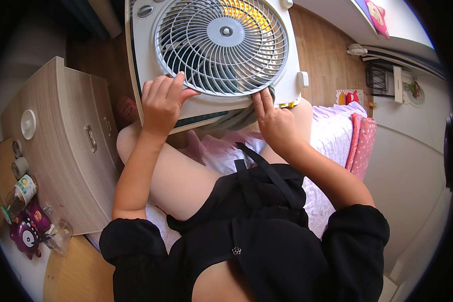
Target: The person cleans a white box fan by wiping the front grill and blades with a cloth. They use a screwdriver and pliers to remove the front grill, then wipe the exposed fan blades and motor housing. The person works while sitting on a bed with the fan resting on their lap.
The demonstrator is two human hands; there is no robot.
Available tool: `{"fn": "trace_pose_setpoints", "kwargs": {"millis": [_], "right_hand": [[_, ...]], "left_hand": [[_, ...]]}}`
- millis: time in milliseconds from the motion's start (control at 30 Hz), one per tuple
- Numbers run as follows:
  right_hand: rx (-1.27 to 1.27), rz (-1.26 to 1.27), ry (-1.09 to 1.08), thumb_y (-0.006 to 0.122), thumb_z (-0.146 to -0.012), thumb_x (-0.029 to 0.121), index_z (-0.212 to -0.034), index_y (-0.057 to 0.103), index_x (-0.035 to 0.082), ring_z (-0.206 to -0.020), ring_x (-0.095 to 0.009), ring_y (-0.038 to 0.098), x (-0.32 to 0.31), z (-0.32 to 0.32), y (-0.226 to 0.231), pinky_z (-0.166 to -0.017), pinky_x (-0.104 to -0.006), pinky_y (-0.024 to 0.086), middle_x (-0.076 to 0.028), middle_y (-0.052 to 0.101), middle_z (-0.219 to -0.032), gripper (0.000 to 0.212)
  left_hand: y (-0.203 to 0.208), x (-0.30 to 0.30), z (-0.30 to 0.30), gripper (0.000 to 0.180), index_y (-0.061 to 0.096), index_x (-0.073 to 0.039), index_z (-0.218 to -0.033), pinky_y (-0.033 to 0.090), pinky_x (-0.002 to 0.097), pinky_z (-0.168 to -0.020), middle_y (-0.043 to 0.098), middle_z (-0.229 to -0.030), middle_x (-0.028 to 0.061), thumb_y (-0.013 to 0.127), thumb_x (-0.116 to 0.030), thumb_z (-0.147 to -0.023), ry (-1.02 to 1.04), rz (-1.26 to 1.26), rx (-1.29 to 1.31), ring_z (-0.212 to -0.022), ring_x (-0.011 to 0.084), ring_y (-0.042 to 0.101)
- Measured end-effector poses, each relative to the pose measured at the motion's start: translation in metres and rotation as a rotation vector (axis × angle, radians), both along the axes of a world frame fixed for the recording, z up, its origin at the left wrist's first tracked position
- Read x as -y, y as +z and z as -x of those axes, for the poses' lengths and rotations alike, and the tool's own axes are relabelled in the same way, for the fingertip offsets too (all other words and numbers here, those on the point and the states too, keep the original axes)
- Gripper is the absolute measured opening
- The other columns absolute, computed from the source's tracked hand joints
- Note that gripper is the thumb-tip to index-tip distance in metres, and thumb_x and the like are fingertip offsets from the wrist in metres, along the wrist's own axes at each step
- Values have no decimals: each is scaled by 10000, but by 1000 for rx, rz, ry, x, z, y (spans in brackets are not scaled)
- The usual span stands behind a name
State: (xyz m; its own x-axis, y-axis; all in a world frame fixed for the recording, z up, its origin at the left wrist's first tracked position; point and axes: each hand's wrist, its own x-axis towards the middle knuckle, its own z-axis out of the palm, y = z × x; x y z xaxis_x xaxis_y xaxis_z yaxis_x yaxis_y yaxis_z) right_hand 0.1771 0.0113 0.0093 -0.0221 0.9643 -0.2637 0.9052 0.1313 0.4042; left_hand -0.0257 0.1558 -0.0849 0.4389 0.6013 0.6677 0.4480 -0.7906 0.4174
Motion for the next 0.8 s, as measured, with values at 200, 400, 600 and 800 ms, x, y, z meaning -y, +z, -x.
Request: {"fn": "trace_pose_setpoints", "kwargs": {"millis": [200,400,600,800], "right_hand": [[-181,57,-84,520,-747,105,-1241,404,-109,-488,-181,595,2,36,-10,-442,-274,466,-327,415,-1294,551],[-815,-82,-424,538,-733,14,-1305,328,-64,-723,-419,597,-6,89,-36,-568,-417,523,-310,391,-1256,615],[-523,-105,-161,521,-747,106,-1276,423,-51,-513,-168,586,0,74,-42,-494,-265,477,-215,486,-1217,560],[-364,-61,-139,543,-723,108,-1240,488,-2,-560,-165,572,30,11,-36,-542,-293,472,-176,481,-1289,532]], "left_hand": [[-2,5,2,400,614,-42,-982,403,331,-645,553,-772,33,701,-329,-718,-28,-37,-32,-773,208,555],[-3,7,0,411,600,-24,-978,390,335,-632,530,-766,39,728,-291,-693,-99,-30,-51,-763,214,543],[-1,6,4,422,591,-29,-1003,386,338,-631,529,-768,41,729,-287,-700,-116,4,-89,-769,213,545],[-1,11,1,419,588,-31,-1023,383,345,-642,532,-772,35,699,-317,-738,-118,-6,-110,-759,211,553]]}}
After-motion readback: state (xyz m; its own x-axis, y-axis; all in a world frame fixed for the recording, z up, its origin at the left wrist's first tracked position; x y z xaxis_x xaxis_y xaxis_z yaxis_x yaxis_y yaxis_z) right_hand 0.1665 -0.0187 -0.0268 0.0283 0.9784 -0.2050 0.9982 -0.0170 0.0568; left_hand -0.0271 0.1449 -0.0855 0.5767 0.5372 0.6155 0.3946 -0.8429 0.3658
